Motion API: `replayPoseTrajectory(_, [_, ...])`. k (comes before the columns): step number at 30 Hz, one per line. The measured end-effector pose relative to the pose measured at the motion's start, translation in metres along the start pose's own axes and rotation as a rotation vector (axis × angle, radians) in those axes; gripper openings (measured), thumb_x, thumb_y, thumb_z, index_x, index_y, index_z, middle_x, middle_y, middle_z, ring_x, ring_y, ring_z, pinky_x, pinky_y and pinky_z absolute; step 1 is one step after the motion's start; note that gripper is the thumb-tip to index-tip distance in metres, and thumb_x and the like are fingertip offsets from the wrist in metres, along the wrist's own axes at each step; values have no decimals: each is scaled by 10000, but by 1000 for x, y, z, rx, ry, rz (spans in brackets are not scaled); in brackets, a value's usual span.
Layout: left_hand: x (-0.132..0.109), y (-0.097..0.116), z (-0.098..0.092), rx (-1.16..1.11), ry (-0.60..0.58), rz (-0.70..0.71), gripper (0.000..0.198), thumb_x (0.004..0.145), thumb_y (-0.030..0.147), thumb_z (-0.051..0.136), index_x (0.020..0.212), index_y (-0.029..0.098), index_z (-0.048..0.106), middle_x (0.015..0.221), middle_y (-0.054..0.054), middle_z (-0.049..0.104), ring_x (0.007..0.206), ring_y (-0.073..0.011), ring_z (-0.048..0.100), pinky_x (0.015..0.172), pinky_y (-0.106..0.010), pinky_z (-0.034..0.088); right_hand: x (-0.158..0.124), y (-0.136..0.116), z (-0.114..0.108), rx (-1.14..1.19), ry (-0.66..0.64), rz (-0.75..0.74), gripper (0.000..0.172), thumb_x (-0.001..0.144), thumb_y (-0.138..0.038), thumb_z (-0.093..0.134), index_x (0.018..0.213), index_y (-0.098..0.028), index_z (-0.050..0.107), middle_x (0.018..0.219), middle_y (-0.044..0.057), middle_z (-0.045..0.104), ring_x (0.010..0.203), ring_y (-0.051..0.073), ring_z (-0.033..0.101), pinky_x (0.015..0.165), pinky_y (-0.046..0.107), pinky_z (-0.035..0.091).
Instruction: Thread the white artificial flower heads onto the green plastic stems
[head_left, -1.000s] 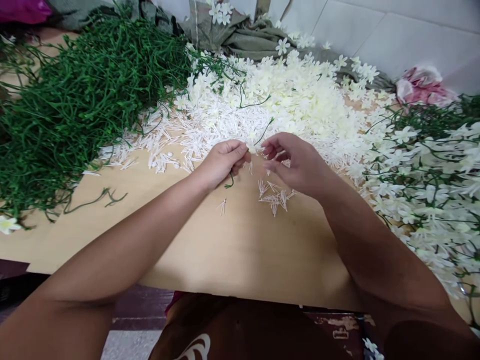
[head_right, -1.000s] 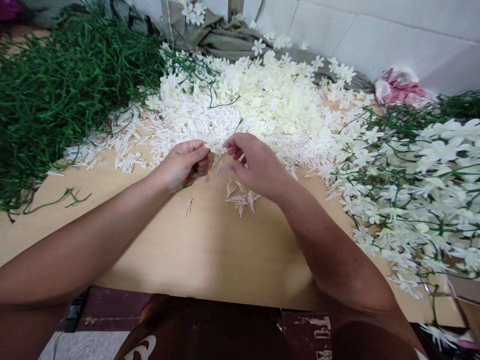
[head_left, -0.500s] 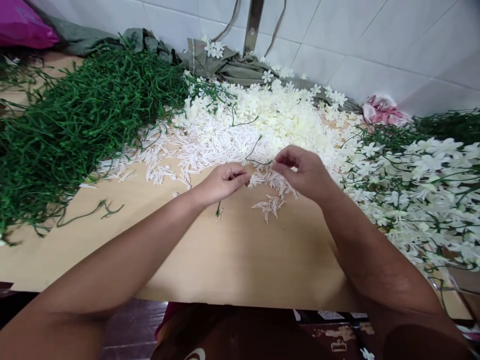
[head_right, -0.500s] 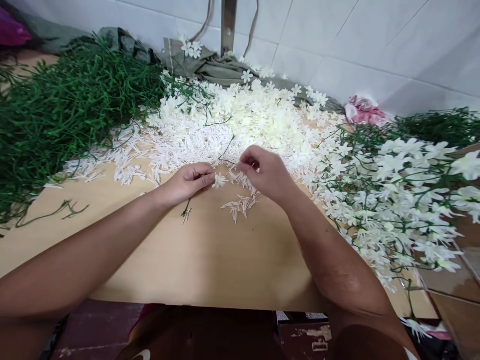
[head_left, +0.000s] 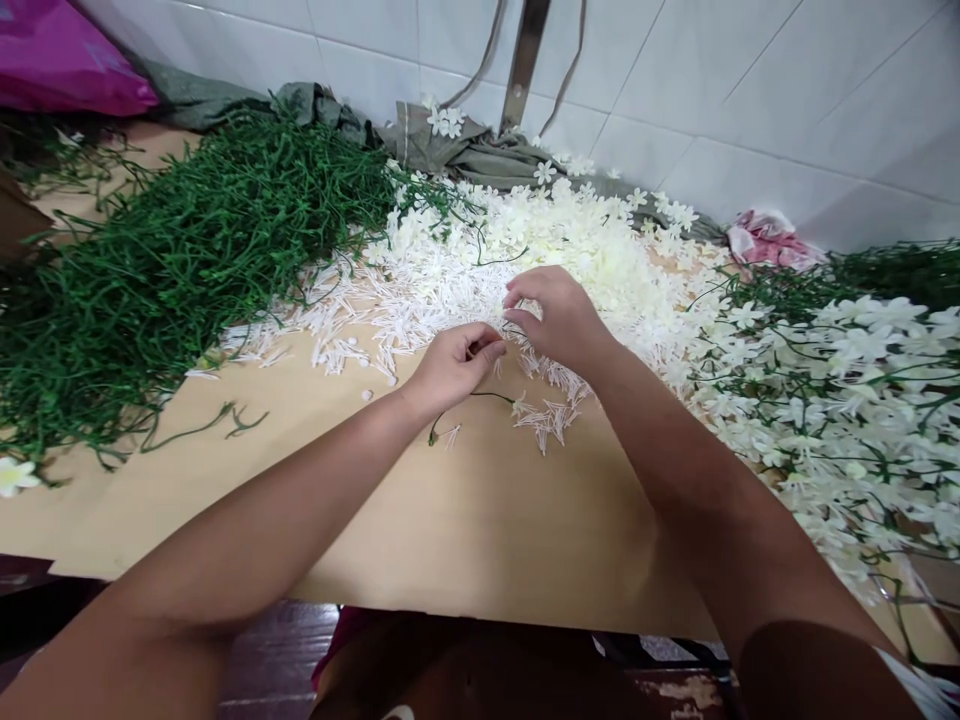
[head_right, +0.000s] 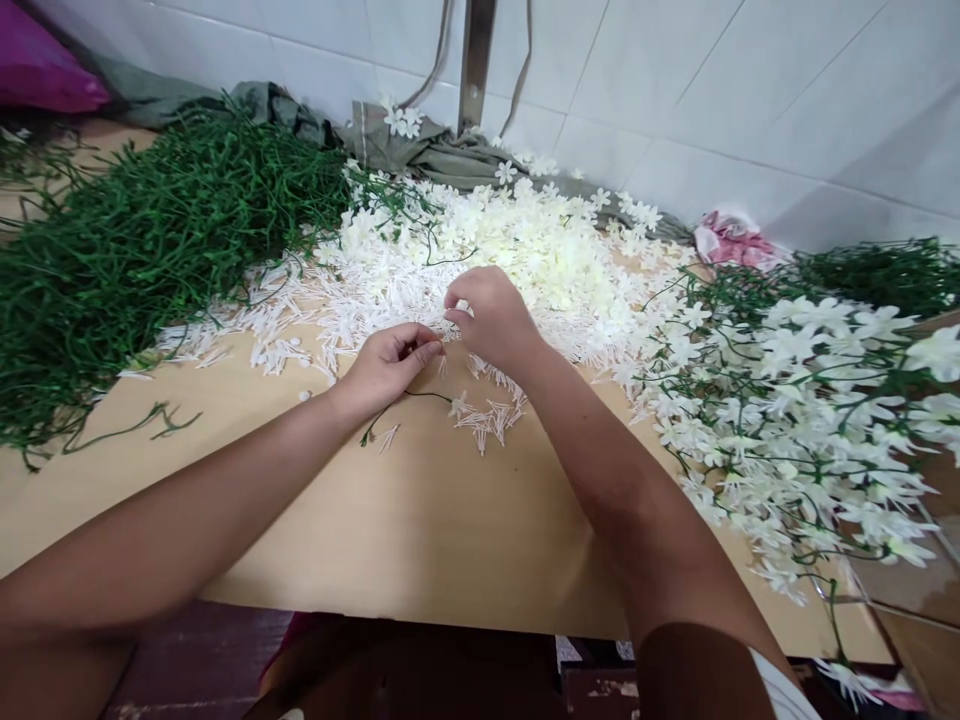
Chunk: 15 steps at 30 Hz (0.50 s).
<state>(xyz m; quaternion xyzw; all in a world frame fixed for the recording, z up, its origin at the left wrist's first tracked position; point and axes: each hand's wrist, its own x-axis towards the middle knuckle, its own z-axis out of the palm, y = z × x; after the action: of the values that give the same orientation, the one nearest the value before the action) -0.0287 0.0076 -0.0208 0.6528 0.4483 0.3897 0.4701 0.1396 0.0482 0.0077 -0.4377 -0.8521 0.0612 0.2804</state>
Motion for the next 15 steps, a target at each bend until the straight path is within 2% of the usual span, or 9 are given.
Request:
replayPoseTrajectory(3, [2,-3,-2,-39,107,6,154,795,293,550,746,151,580,651,30,513,623,-89,434,603,-220,352,12,1,16,-71,-91,28,129,723,-86,598,660,-198,600,816,62,670,914,251,577,862,446,437])
replayPoseTrajectory(6, [5,-6,-4,-90,191,1,115,799,255,551,765,151,587,673,26,532,644,-89,456,625,-217,371,9,2,14,-41,27,57,105,750,-125,604,673,-196,589,806,70,664,897,248,558,854,453,427])
replayPoseTrajectory(9, [8,-7,-5,-141,219,-2,106,804,217,554,860,152,617,764,0,589,706,-94,505,654,-218,399,-1,-1,4,226,162,177,67,762,-185,628,709,-203,591,798,52,654,838,208,561,802,411,448])
replayPoseTrajectory(12, [9,-8,-4,-208,204,2,173,784,197,598,948,151,628,817,-13,609,731,-92,529,663,-216,415,-9,-10,1,599,145,348,88,745,-252,660,740,-198,591,722,17,615,682,147,549,653,334,457])
replayPoseTrajectory(15, [9,-9,-4,-319,160,-5,204,742,233,674,917,141,622,736,15,592,661,-72,521,647,-210,417,-14,-21,6,768,106,402,146,720,-291,689,737,-191,583,659,-14,576,593,106,509,583,292,438])
